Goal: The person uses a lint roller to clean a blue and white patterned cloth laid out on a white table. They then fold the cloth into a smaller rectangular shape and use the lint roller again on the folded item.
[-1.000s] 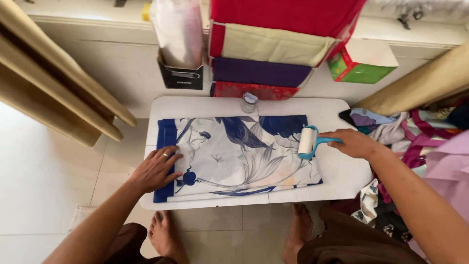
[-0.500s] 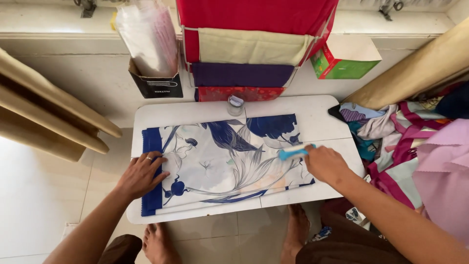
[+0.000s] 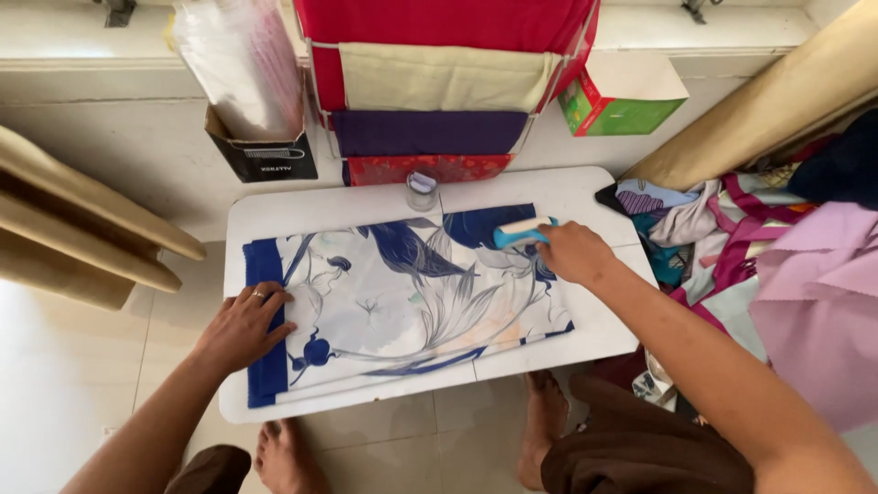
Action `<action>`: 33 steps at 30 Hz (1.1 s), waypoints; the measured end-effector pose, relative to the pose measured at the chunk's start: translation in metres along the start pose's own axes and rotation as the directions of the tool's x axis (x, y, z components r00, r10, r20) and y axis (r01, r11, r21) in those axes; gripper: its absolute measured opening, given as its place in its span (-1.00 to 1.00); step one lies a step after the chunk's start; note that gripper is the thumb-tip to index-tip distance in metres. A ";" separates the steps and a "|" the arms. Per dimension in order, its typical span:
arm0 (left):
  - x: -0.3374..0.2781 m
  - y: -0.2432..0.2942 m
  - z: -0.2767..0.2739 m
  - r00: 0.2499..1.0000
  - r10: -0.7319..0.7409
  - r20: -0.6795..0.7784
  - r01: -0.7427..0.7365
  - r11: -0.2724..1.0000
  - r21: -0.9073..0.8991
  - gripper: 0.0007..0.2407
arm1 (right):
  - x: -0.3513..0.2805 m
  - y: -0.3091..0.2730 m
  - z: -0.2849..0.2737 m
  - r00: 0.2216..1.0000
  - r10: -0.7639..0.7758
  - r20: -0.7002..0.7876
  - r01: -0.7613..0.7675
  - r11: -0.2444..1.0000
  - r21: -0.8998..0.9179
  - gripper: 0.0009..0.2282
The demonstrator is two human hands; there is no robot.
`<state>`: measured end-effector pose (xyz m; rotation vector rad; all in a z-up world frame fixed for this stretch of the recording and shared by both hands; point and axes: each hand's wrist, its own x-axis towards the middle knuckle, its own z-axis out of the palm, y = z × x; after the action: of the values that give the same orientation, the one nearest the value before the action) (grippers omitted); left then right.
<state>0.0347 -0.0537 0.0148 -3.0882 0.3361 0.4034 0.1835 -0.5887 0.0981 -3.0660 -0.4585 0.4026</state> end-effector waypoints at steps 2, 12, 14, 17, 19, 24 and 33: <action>-0.005 0.003 0.003 1.000 0.005 0.001 -0.005 1.000 0.008 -0.63 | -0.032 0.002 -0.001 0.998 0.000 0.064 -0.001 1.000 0.011 -0.67; -0.045 0.022 -0.011 0.971 0.240 0.001 -0.238 0.962 0.135 -0.49 | -0.145 0.016 -0.043 0.916 0.036 0.400 0.019 0.991 -0.133 -0.63; -0.046 0.016 0.000 0.970 0.244 0.022 -0.244 0.962 0.121 -0.48 | -0.125 0.044 -0.037 0.926 0.020 0.378 0.052 0.982 -0.180 -0.55; -0.051 0.014 0.008 0.974 0.209 0.082 -0.215 0.974 0.077 -0.47 | -0.099 0.067 -0.024 0.931 -0.097 0.351 0.181 0.959 -0.216 -0.53; -0.055 0.016 0.002 0.980 0.162 0.111 -0.169 0.984 0.051 -0.49 | -0.091 0.065 -0.021 0.921 -0.200 0.335 0.281 0.935 -0.215 -0.59; -0.068 0.015 -0.003 0.980 0.145 0.134 -0.150 0.988 0.027 -0.59 | -0.090 0.004 -0.028 0.924 -0.230 0.304 0.243 0.970 -0.006 -0.63; -0.069 0.001 -0.011 0.994 0.022 -0.112 -0.036 0.991 -0.128 -0.75 | -0.050 -0.149 -0.004 0.829 -0.494 0.264 0.502 0.864 0.040 -0.59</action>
<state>-0.0282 -0.0404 0.0429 -3.2442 0.3717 0.2661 0.0954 -0.4607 0.1224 -2.7614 -1.2478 0.7822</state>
